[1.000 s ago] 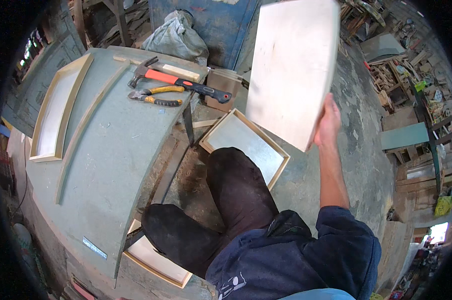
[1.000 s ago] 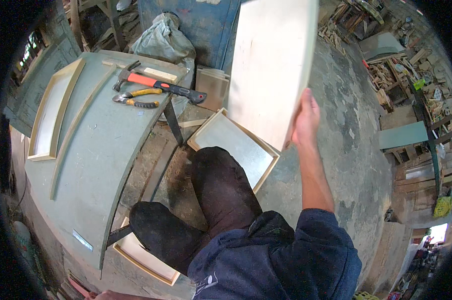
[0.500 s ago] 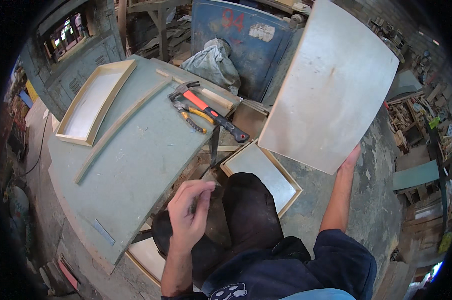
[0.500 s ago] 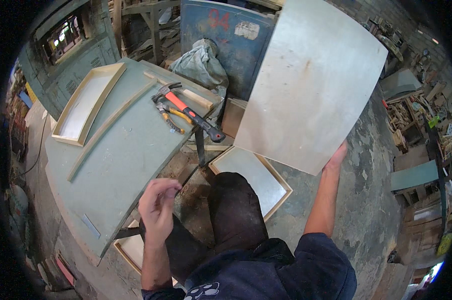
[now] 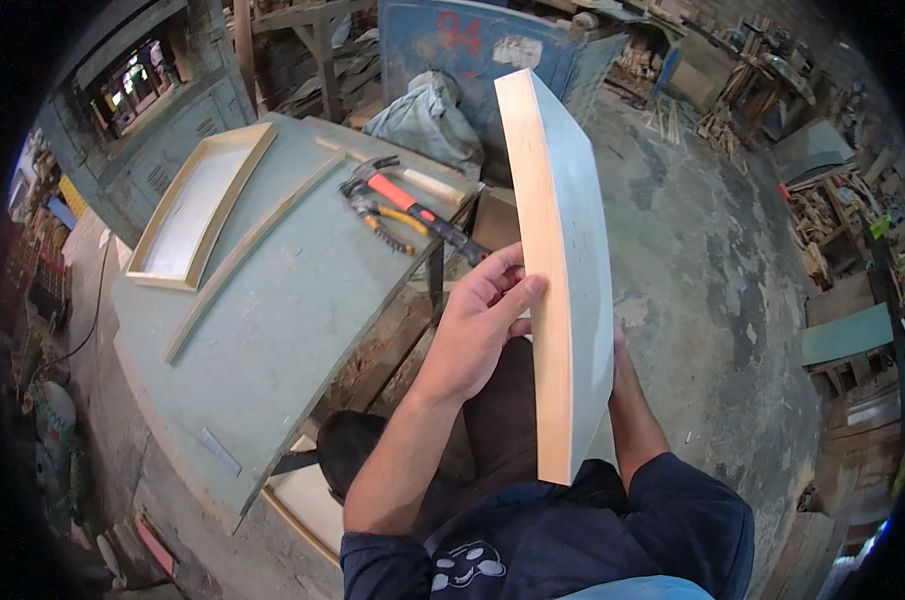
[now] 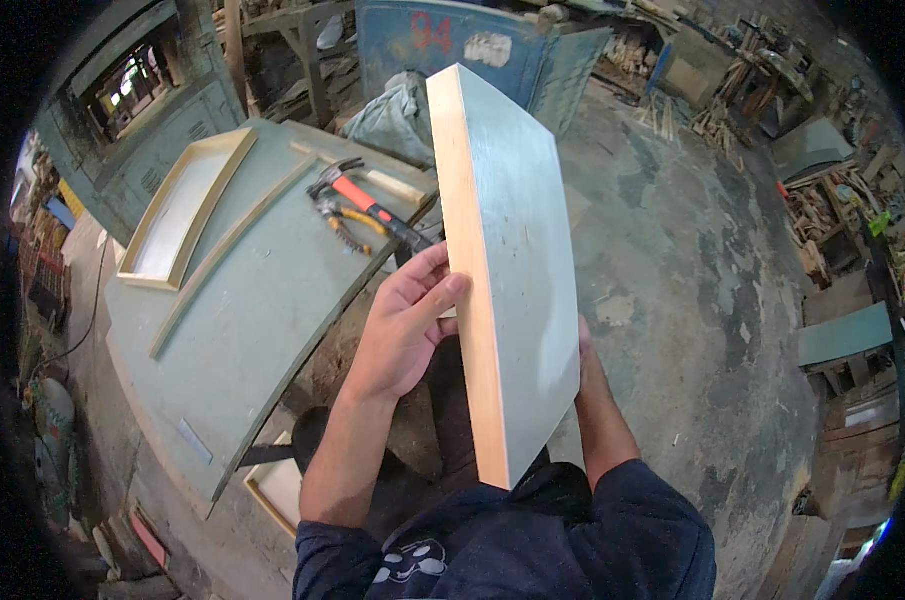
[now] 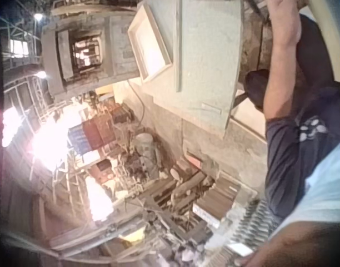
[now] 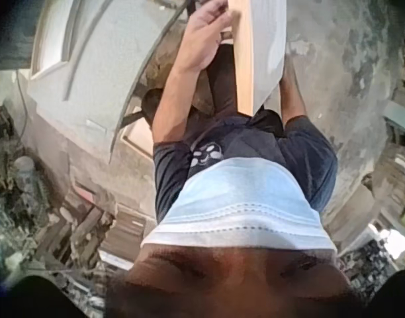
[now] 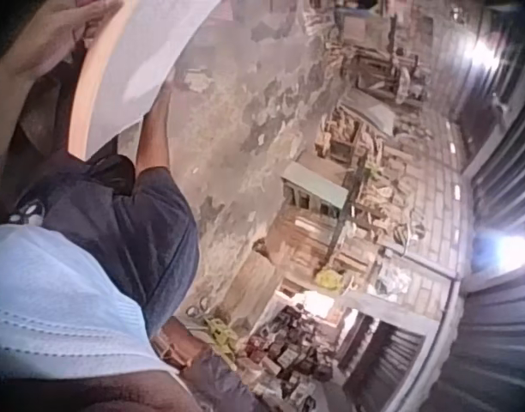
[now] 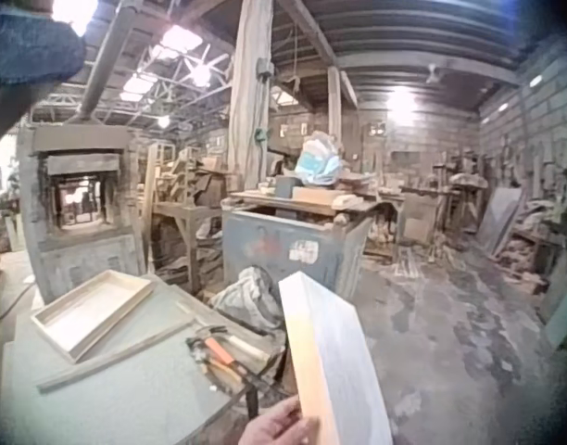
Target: Inspecting wood tray components and hammering a nail into the frame.
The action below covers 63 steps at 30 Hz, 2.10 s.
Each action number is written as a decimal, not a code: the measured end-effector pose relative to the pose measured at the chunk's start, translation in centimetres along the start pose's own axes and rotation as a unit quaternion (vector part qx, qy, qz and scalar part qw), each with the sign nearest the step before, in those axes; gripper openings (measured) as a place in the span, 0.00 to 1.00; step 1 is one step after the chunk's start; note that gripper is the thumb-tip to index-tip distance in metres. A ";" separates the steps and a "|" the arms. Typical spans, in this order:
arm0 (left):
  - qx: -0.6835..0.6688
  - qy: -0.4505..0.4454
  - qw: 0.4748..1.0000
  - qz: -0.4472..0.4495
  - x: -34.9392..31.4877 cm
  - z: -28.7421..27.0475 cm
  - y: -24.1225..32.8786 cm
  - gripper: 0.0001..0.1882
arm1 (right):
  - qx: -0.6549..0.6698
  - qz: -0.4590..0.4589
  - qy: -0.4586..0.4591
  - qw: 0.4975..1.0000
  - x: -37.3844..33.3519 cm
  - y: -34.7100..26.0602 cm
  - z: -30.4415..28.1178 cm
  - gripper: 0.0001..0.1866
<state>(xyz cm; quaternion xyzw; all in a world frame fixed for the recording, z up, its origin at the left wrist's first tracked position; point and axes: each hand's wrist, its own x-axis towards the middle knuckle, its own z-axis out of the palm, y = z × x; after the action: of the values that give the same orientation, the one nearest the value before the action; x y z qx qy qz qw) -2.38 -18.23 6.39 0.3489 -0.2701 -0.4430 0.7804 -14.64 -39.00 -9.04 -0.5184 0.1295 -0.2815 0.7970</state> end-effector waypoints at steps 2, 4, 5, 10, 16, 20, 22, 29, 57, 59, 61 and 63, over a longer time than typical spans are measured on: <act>-0.009 0.015 1.000 0.001 -0.3 -0.3 -0.1 0.18 | 0.017 0.024 -0.030 0.999 0.6 1.1 1.2 0.30; -0.017 0.028 0.999 -0.003 -0.8 -0.5 -0.2 0.17 | 0.032 0.043 -0.059 0.997 0.4 2.1 1.9 0.31; -0.026 0.035 0.999 -0.002 -0.9 -0.5 -0.3 0.16 | 0.038 0.050 -0.073 0.995 0.2 2.4 2.1 0.31; -0.016 0.036 0.999 0.005 -1.5 -0.3 -0.6 0.17 | 0.061 0.074 -0.130 0.987 1.2 2.5 3.1 0.32; -0.015 0.042 0.998 0.052 -2.1 0.0 0.4 0.18 | 0.212 0.255 -0.103 0.938 1.8 1.4 2.0 0.33; -0.016 0.041 0.997 0.059 -3.0 -1.0 1.1 0.17 | 0.163 0.284 -0.113 0.938 3.4 0.5 -0.6 0.32; 0.014 0.036 0.998 0.055 -3.4 -1.6 1.1 0.16 | 0.131 0.293 -0.127 0.939 4.0 -0.1 -0.9 0.31; 0.037 0.082 0.989 0.119 -3.6 -2.3 3.2 0.20 | 0.120 0.255 -0.069 0.957 3.6 -2.0 2.3 0.27; -0.052 0.166 0.903 0.394 -4.7 -6.2 6.7 0.18 | 0.251 0.108 -0.093 0.957 10.5 -8.7 18.0 0.16; -0.133 0.173 0.889 0.402 -4.6 -6.9 7.3 0.17 | 0.406 0.105 -0.220 0.881 9.1 -10.4 19.5 0.16; -0.164 0.133 0.891 0.403 -5.3 -8.6 8.2 0.17 | 0.395 0.102 -0.223 0.886 9.8 -9.6 19.4 0.15; -0.194 0.094 0.889 0.405 -5.5 -10.1 9.0 0.16 | 0.384 0.101 -0.227 0.889 9.6 -9.8 19.7 0.15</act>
<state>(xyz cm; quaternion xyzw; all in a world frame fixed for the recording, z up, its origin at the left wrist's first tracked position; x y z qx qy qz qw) 7.01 -7.03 6.61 0.0908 -0.2220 -0.0978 0.9659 -0.17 -32.74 9.05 -0.2059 -0.1215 -0.1017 0.9657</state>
